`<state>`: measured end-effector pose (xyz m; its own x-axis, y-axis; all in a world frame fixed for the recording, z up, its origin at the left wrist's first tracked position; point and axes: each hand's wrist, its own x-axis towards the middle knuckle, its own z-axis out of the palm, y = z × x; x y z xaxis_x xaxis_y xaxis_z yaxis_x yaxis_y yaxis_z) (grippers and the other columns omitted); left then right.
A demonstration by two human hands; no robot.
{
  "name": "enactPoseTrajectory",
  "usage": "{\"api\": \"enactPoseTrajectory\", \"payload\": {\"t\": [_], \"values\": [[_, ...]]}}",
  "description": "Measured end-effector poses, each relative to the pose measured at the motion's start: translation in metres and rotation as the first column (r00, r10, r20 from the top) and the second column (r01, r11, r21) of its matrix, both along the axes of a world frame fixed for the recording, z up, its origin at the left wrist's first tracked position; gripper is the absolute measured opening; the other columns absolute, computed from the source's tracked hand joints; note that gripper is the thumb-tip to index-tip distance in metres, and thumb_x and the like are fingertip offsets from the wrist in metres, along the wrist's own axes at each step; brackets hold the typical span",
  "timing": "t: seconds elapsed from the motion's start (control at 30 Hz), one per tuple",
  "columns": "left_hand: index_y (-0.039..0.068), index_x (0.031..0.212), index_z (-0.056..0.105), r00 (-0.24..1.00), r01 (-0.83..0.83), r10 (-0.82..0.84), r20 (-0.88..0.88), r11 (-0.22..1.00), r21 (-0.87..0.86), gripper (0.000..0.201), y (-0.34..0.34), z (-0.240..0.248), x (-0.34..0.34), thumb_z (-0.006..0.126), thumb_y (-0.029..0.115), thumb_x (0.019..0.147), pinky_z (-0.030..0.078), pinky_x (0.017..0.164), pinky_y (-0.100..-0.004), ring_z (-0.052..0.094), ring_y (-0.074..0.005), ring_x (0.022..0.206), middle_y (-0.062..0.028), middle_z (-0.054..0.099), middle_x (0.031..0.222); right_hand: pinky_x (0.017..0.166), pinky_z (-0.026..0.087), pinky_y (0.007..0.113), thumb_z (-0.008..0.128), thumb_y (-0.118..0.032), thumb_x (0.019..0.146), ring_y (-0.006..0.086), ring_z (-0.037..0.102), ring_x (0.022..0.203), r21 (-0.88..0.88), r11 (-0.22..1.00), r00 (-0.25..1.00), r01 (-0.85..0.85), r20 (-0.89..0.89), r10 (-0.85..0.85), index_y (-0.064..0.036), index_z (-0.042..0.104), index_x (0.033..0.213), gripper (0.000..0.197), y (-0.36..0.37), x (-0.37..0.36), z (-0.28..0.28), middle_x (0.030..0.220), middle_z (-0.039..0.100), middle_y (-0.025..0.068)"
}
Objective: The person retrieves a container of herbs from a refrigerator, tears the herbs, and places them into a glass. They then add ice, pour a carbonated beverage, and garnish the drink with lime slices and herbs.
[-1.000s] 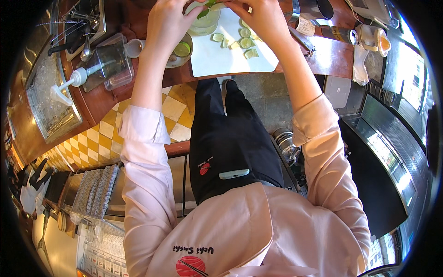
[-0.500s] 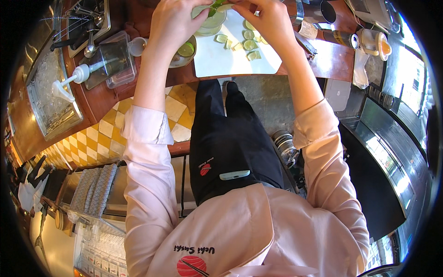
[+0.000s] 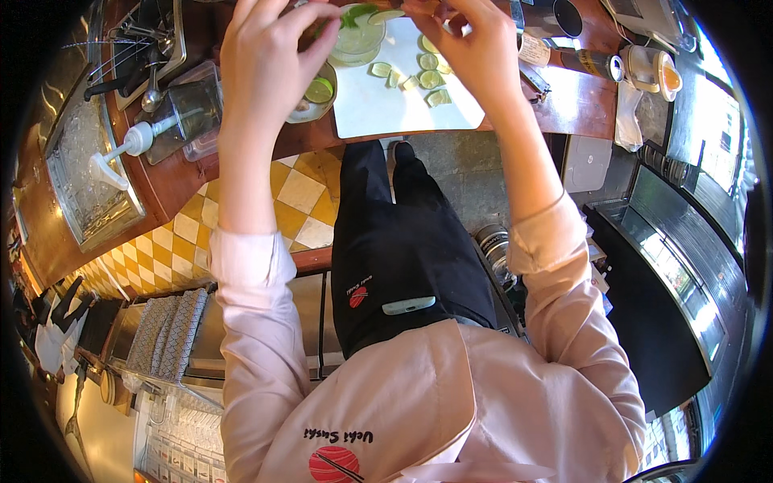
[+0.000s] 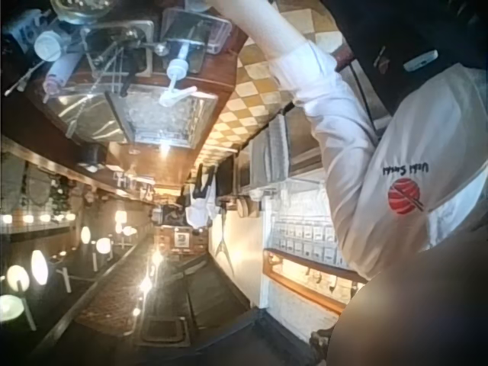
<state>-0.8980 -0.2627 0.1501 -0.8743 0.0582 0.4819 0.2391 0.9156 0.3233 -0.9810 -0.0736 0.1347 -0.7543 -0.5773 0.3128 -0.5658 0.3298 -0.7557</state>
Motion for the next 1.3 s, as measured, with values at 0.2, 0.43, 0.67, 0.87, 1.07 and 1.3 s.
{"api": "enactPoseTrajectory", "payload": {"t": [0.2,0.43,0.67,0.87,1.07,1.3], "values": [[0.009,0.086,0.071,0.998,0.057,-0.063,0.018,0.971,0.234,0.012,0.008,0.011,0.015,0.072,0.008,0.075,0.048,0.076,-0.0289,0.06,-0.0168,0.089,-0.0003,0.066,0.093,0.065,0.051,0.026,0.07,-0.017,0.081,0.0159,0.065,0.075,-0.045,0.999,0.976,0.027,0.216,-0.016,-0.0083,0.067,0.103,0.023,0.006,0.036,-0.012,0.093,0.069,0.0056],[0.009,0.084,0.069,0.998,-0.069,0.063,0.031,0.934,0.351,0.014,0.018,-0.035,0.009,0.075,0.007,0.071,0.047,0.075,-0.0291,0.06,-0.0165,0.088,0.0006,0.067,0.094,0.063,0.051,0.023,0.072,-0.02,0.081,0.0131,0.066,0.07,-0.047,0.989,0.928,0.141,0.354,-0.116,-0.0064,0.069,0.096,0.02,0.004,0.031,-0.043,0.083,0.07,0.0064],[0.009,0.088,0.068,0.993,-0.078,0.087,-0.084,0.991,0.109,0.019,0.018,-0.029,0.01,0.073,0.004,0.071,0.047,0.077,-0.0306,0.06,-0.0189,0.087,-0.0002,0.066,0.091,0.061,0.05,0.022,0.073,-0.018,0.08,0.0088,0.064,0.066,-0.008,0.992,0.916,0.123,0.386,-0.11,-0.0043,0.07,0.089,0.016,0.005,0.027,-0.046,0.078,0.069,0.0065],[0.007,0.112,0.064,0.936,-0.274,-0.059,0.347,0.493,0.825,0.026,0.014,-0.034,0.014,0.057,0.021,0.091,0.044,0.076,-0.0249,0.058,-0.0094,0.098,-0.0014,0.067,0.103,0.061,0.046,0.019,0.067,-0.013,0.086,0.0048,0.058,0.071,-0.187,0.98,0.846,0.064,0.531,0.046,-0.0022,0.065,0.102,0.019,0.003,0.028,-0.043,0.083,0.066,0.0003],[0.004,0.112,0.065,0.753,-0.34,-0.449,0.481,0.36,0.869,0.033,-0.01,-0.028,0.009,0.059,0.03,0.092,0.041,0.074,-0.0196,0.059,-0.0086,0.09,-0.0049,0.067,0.1,0.07,0.051,0.021,0.069,-0.012,0.084,0.0083,0.063,0.078,-0.333,0.942,0.718,0.039,0.665,0.205,-0.0012,0.065,0.099,0.019,0.002,0.019,-0.044,0.091,0.068,0.0017],[0.003,0.108,0.066,0.811,-0.503,-0.228,0.539,0.199,0.841,0.03,-0.016,-0.05,0.0,0.069,0.021,0.084,0.041,0.065,-0.0164,0.056,-0.0037,0.076,-0.0006,0.067,0.093,0.061,0.044,0.019,0.06,-0.012,0.092,0.0047,0.057,0.076,-0.268,0.961,0.655,0.065,0.738,0.161,-0.0005,0.058,0.106,0.018,0.003,0.007,-0.034,0.091,0.064,0.0008]]}}
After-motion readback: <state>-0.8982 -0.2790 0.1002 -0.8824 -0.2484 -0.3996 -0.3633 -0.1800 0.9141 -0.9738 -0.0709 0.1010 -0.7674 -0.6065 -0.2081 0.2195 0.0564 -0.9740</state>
